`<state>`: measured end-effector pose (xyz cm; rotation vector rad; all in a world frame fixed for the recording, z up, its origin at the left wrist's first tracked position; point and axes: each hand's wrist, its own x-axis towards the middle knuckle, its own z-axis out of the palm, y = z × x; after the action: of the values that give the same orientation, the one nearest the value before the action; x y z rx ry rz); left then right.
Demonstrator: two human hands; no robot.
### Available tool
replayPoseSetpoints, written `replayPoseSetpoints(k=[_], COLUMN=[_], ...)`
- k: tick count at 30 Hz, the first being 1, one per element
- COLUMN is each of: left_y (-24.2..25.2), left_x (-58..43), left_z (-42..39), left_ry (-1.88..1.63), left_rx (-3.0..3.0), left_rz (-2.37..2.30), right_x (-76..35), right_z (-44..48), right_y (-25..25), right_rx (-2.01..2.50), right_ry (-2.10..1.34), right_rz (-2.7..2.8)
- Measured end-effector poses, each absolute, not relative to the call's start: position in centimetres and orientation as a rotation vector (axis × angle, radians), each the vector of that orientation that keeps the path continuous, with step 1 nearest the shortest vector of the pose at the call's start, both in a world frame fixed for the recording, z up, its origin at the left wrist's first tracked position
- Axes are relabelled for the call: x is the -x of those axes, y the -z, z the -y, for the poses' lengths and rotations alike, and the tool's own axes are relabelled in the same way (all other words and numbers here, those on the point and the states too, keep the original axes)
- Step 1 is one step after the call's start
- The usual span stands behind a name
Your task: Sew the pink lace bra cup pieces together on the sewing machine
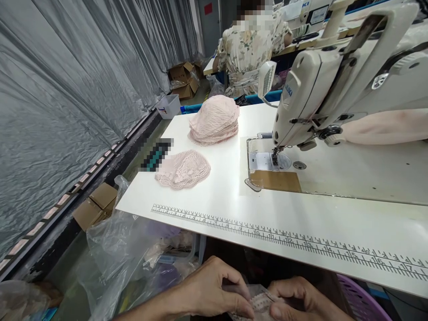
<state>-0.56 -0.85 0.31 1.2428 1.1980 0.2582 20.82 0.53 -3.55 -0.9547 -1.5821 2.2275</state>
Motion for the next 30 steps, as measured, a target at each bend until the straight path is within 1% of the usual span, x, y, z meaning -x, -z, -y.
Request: replayPoseSetpoints(k=[8,15,26,30], left_y=[-0.9,-0.2,0.1,0.3], left_x=[0.9,1.0,1.6,1.6], left_z=[0.8,0.9,0.8,0.9], left_ry=[-0.227,-0.221,-0.149,-0.154], left_rx=[-1.239,-1.365,-1.289,-1.248], left_rz=[-1.139,-1.134,-1.139,-1.114], right_x=[-20.9,-21.2,-20.7,-21.2], right_z=[-0.8,-0.4,-0.8,-0.8], right_y=[3.5,4.1,4.1,4.7], right_rx=[0.955,0.926,0.992,1.007], right_ry=[-2.252,-2.229,-2.201,-2.248], right_rz=[1.476,1.584,1.627,1.576])
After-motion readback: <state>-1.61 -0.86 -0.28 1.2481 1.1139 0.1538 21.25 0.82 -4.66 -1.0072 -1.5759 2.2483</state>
